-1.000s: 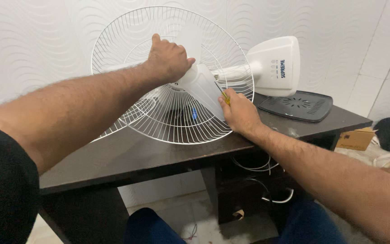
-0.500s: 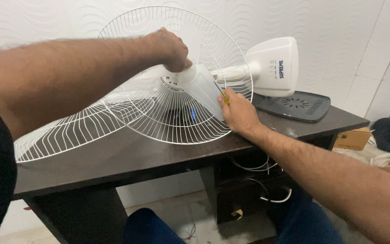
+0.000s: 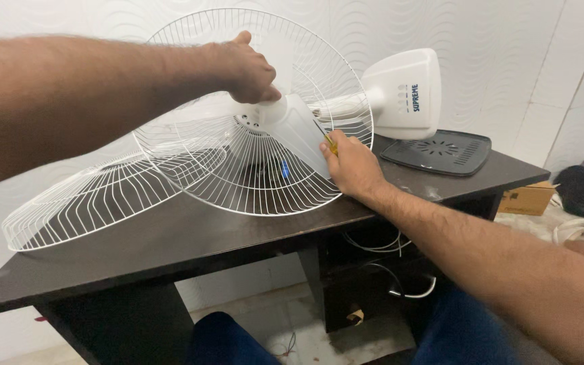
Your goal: The person uses a screwdriver to remove screws from the back cover of an electric fan, then detaches the cover and removes the internal control module. The person then removes the front wire cage and unscrews the nut holding the fan blades.
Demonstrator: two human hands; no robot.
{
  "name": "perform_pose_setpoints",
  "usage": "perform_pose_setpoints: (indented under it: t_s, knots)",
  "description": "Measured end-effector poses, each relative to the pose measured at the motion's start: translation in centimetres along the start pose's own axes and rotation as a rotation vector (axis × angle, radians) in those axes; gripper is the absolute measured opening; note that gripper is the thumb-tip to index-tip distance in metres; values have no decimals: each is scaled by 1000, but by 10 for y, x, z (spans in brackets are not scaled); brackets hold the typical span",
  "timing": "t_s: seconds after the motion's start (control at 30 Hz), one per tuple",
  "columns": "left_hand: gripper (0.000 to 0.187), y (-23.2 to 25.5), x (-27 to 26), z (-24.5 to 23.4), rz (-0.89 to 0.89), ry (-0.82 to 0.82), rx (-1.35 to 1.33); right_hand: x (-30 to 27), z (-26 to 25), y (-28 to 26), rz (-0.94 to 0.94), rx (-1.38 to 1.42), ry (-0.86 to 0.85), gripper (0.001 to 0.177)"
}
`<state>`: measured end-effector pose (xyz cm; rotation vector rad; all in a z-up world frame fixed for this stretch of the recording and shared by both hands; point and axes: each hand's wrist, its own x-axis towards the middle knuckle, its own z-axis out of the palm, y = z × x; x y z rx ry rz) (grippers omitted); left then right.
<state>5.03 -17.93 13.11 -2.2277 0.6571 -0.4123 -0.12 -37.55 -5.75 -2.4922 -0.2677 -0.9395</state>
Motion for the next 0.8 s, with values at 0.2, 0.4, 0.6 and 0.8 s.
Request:
perform_pose_setpoints:
  t_s: [0.2, 0.4, 0.6, 0.8]
  knots:
    - [46, -4, 1, -11, 114, -8, 66, 0, 2, 4, -22, 13, 26, 32]
    - [55, -5, 2, -12, -24, 23, -30, 0, 4, 5, -41, 12, 49, 32]
    - [70, 4, 10, 3, -176, 39, -16, 1, 1, 3, 22, -16, -39, 33]
    - [56, 5, 6, -2, -48, -7, 50, 1, 2, 4, -4, -31, -24, 32]
